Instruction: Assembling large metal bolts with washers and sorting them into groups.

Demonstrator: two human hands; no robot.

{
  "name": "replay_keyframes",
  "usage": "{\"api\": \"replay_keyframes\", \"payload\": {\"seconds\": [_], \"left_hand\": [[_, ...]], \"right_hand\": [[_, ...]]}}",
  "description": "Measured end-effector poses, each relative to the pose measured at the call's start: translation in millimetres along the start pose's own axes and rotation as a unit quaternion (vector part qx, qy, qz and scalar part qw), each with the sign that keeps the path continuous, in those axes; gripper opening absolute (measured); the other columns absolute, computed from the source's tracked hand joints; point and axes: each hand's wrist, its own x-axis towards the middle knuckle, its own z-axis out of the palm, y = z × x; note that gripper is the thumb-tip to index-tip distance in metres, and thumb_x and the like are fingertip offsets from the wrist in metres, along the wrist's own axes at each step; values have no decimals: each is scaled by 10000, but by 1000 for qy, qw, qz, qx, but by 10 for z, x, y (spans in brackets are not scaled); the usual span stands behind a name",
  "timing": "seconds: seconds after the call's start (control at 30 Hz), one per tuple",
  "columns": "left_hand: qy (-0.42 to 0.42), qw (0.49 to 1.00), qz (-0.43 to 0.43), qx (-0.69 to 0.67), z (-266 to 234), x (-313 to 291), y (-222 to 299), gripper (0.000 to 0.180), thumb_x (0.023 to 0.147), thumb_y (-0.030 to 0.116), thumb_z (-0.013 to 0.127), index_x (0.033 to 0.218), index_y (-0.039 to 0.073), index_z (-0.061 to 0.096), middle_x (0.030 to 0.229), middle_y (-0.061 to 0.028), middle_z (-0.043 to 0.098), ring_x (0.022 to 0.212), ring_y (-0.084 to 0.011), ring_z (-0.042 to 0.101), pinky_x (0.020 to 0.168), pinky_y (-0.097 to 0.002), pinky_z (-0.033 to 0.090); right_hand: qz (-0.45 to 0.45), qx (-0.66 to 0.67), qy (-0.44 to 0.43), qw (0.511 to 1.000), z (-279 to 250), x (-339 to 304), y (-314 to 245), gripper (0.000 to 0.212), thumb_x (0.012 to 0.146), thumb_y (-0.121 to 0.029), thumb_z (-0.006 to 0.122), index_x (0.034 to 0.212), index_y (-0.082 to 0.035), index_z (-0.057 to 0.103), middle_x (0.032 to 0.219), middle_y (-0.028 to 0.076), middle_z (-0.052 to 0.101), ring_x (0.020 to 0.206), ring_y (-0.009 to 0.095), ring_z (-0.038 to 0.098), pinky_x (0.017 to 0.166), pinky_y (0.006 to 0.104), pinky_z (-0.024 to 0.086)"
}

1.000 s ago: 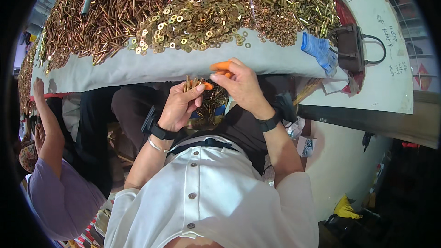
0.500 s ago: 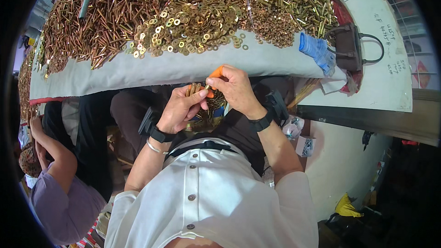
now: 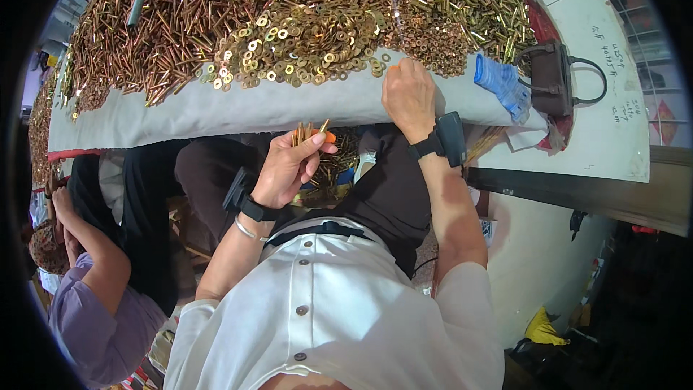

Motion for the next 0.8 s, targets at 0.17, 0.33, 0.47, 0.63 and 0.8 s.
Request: {"api": "replay_keyframes", "payload": {"seconds": [0.17,0.33,0.47,0.63,0.8], "left_hand": [[1,1000,7,-6,-17,-25,17,206,911,211,628,947,8,637,838,-82,683,463,-34,424,378,-177,304],[-12,1000,8,-16,18,-43,2,200,914,207,624,942,9,630,832,-81,682,461,-33,419,373,-178,301],[-13,1000,14,-11,22,-53,-11,187,917,192,618,953,8,622,828,-75,678,459,-31,416,370,-175,296],[-9,1000,11,27,49,-49,9,179,923,176,606,954,0,621,826,-75,673,457,-28,410,369,-176,290],[-19,998,16,49,45,6,44,178,918,166,606,961,-5,627,829,-80,672,452,-28,403,368,-178,279]], "right_hand": [[114,223,12,968,-188,-79,-392,116,787,-98,637,727,0,620,721,111,571,638,298,577,562,385,455],[126,428,-23,895,-484,-250,-847,67,791,-18,642,841,15,669,751,107,600,616,232,586,536,313,449],[-23,346,90,934,-432,-264,-849,84,809,-36,644,869,19,667,721,112,582,608,250,592,553,299,462],[210,593,-78,773,-435,-338,-790,105,820,-69,674,900,-1,679,765,68,637,628,141,591,560,261,465],[354,615,-147,688,-356,-168,-484,191,839,-185,690,920,-12,683,760,15,660,640,56,562,571,226,458]]}}
